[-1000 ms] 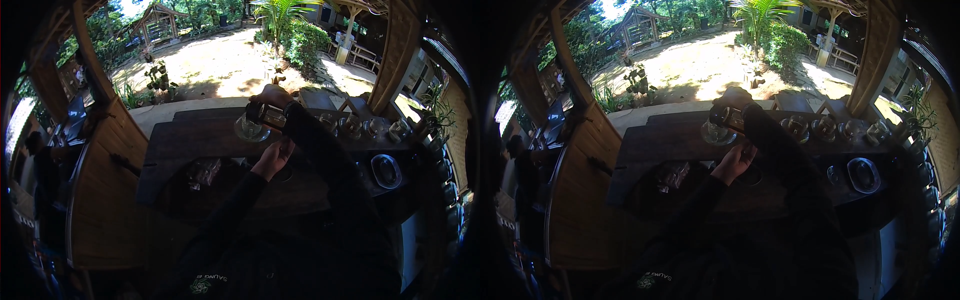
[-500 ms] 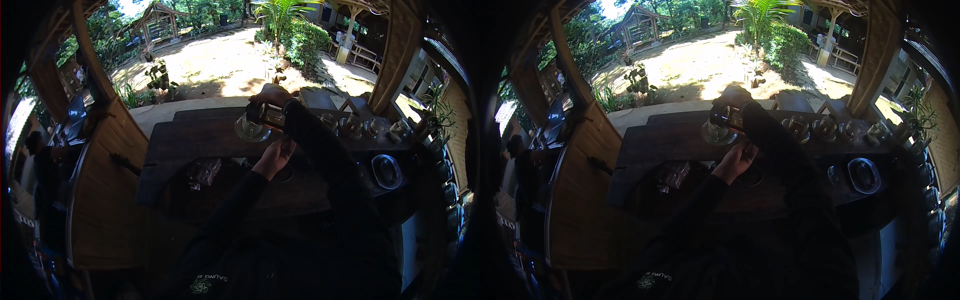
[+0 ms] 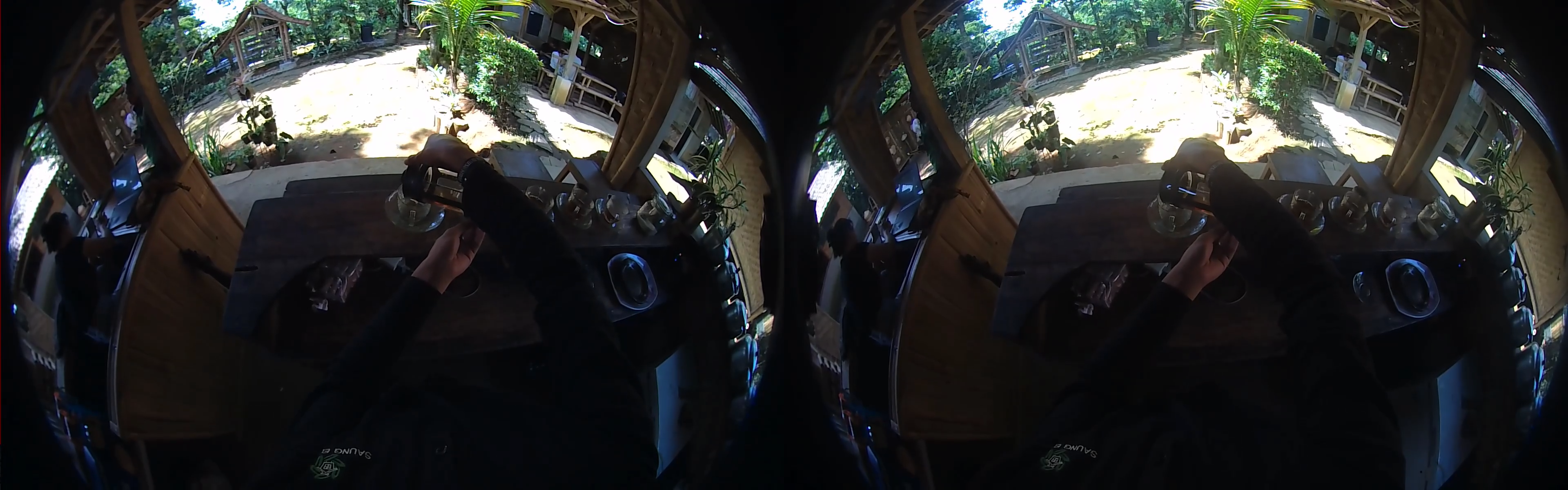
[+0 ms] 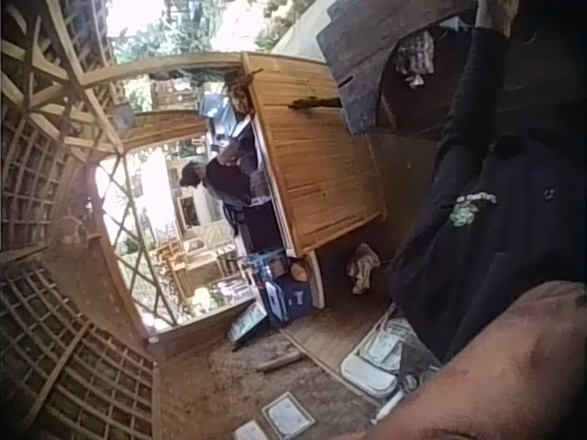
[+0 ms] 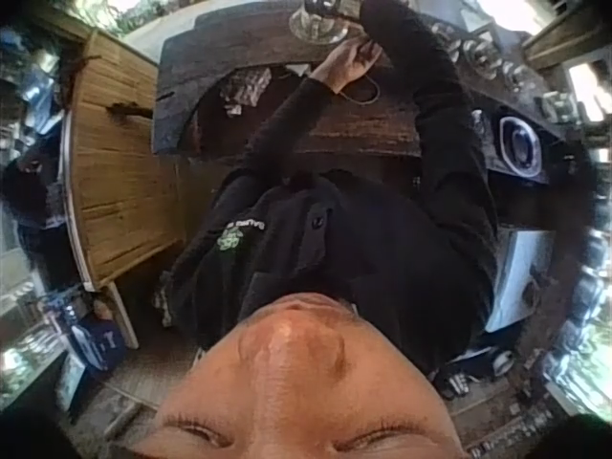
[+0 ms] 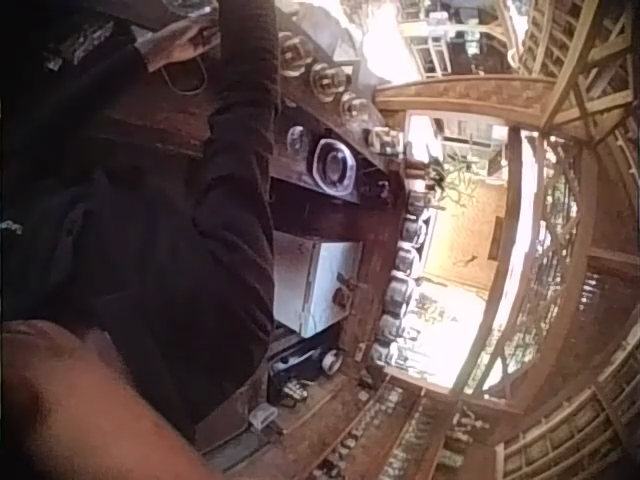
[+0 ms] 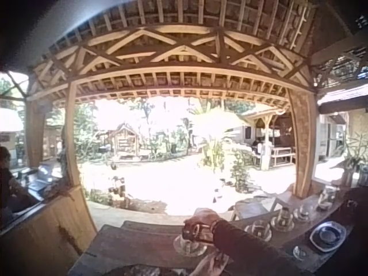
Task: Prepare coffee using a French press, including pouring hot liquid and pressing the plunger.
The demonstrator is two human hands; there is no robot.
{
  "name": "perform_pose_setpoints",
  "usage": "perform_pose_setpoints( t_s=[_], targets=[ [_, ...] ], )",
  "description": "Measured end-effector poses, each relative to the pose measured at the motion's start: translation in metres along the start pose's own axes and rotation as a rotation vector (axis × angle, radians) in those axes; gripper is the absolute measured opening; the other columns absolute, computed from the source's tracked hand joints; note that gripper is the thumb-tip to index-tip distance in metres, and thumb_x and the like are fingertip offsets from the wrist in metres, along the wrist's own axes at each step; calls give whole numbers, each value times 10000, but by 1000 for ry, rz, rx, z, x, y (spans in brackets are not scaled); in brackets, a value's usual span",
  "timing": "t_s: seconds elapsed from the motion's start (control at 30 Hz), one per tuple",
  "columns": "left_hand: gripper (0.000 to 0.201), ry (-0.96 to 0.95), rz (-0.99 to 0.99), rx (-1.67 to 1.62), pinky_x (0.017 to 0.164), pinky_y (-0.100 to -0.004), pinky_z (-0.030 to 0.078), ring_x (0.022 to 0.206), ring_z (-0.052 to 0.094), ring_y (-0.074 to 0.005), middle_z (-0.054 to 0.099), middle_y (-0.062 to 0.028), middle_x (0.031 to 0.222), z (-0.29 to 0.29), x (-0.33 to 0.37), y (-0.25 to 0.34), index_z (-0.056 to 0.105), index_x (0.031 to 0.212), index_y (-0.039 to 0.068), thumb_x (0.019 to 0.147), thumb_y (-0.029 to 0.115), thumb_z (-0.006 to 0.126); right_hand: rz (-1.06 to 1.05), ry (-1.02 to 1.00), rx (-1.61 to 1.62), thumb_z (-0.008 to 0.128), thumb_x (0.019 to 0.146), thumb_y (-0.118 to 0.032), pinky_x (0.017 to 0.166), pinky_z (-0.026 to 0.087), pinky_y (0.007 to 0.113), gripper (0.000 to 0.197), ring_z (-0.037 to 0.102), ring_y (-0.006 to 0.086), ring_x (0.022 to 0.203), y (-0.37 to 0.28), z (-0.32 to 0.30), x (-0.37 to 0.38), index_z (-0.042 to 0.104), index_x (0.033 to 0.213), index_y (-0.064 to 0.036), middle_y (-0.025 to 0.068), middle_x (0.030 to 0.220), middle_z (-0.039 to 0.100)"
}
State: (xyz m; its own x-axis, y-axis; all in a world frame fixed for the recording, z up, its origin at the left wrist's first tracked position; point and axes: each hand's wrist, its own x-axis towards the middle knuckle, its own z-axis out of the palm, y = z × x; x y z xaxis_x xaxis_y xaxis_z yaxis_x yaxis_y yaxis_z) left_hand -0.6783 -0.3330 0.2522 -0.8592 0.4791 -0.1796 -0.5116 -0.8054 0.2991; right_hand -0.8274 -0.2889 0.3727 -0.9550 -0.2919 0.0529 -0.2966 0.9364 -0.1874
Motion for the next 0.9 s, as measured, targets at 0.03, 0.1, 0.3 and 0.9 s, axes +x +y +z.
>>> perform_pose_setpoints(
  t_s=[0.03,0.1,0.3,0.9],
  targets=[
    [142,-25,-8,-9,750,-255,537,915,624,-149,623,-54,1022,-2,3,1,549,1069,26,942,52,490,-1,0,0,591,765,-618,779,455,415,642,636,336,815,-2,-2,-1,687,777,16,207,791,663],
    [141,-50,-15,-18,748,-255,537,913,625,-149,623,-52,1021,-8,7,1,547,1069,27,942,51,490,-31,-36,18,592,756,-626,778,460,417,657,638,333,829,-5,-6,-3,686,802,23,208,808,666],
    [141,-77,16,-27,844,-272,528,958,605,-162,604,-72,1042,-11,8,3,552,1050,-4,927,52,509,-28,-52,49,601,758,-612,794,460,407,638,640,326,842,-15,-13,-9,696,850,13,196,845,673],
    [113,-26,-20,-54,761,-276,538,899,618,-154,620,-54,987,1,4,5,543,1034,32,926,48,514,36,-91,-33,688,708,-529,806,505,352,515,652,242,944,-7,-2,14,700,997,-102,85,1012,681]
  ],
)
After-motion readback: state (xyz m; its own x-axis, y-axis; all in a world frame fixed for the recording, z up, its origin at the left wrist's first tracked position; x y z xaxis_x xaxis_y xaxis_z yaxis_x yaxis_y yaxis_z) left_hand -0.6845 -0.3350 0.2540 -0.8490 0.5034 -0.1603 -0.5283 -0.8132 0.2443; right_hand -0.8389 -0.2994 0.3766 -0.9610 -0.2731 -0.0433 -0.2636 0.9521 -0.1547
